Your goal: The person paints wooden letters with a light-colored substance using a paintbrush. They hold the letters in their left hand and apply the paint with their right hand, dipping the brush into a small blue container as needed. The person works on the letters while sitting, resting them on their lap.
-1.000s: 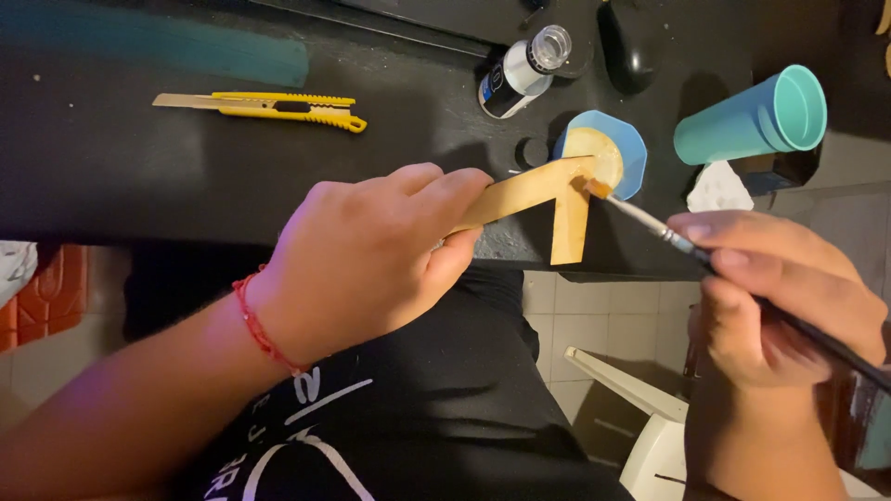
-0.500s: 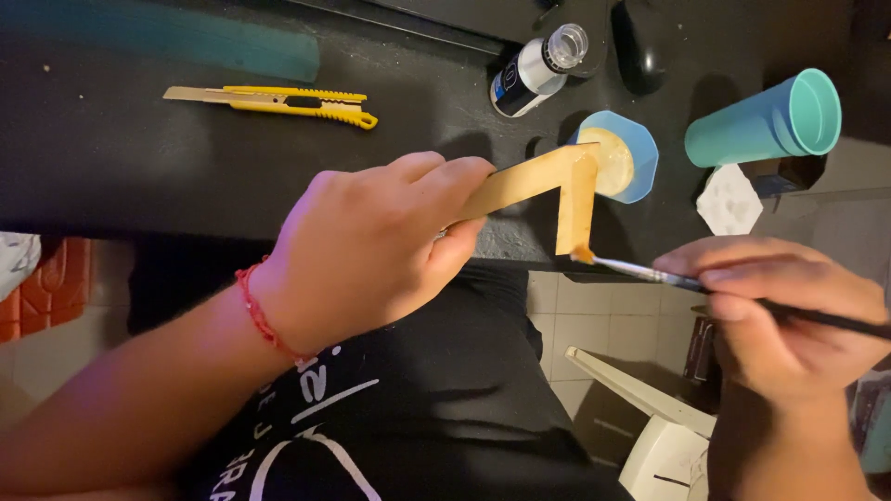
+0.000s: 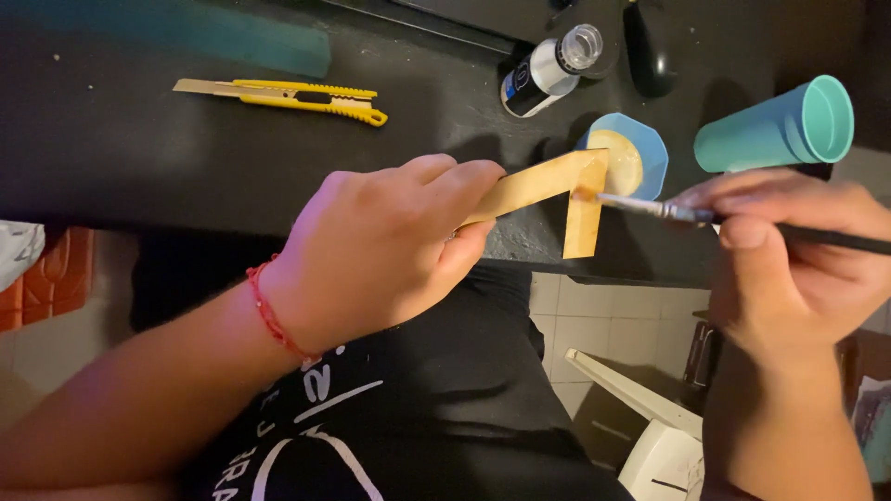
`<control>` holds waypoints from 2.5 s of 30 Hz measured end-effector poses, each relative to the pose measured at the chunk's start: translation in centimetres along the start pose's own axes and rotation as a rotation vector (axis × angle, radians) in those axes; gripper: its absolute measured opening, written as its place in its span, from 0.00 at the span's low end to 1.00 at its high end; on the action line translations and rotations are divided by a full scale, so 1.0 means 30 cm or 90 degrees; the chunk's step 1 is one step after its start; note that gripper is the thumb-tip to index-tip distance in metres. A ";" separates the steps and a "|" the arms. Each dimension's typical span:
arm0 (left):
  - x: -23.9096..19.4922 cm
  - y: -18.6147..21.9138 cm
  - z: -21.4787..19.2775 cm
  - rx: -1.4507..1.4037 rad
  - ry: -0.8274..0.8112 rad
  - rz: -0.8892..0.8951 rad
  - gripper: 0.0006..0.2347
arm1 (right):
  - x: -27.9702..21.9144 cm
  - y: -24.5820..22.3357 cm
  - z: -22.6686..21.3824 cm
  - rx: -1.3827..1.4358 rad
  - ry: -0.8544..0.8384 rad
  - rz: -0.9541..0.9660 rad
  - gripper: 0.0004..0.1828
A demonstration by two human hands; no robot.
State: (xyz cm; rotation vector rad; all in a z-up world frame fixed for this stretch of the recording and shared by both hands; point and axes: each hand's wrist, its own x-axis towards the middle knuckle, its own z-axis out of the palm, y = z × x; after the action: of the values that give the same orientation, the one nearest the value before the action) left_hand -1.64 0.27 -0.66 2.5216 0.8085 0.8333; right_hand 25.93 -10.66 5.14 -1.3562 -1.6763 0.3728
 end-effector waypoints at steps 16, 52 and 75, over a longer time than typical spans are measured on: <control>0.040 -0.022 0.040 -0.231 -0.097 -0.187 0.11 | -0.110 0.084 -0.107 0.134 0.050 0.129 0.06; 0.033 0.093 0.059 -0.601 -0.060 -0.280 0.04 | -0.113 -0.044 0.256 -0.282 0.107 -0.174 0.04; 0.028 0.114 0.026 -0.643 -0.032 -0.307 0.06 | 0.021 -0.230 0.176 -0.172 -0.011 -0.129 0.03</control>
State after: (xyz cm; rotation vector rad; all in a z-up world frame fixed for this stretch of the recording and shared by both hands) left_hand 0.79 -1.96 0.79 1.3848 0.6831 0.7344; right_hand 17.56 -10.92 7.51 -1.3603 -1.9108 0.0407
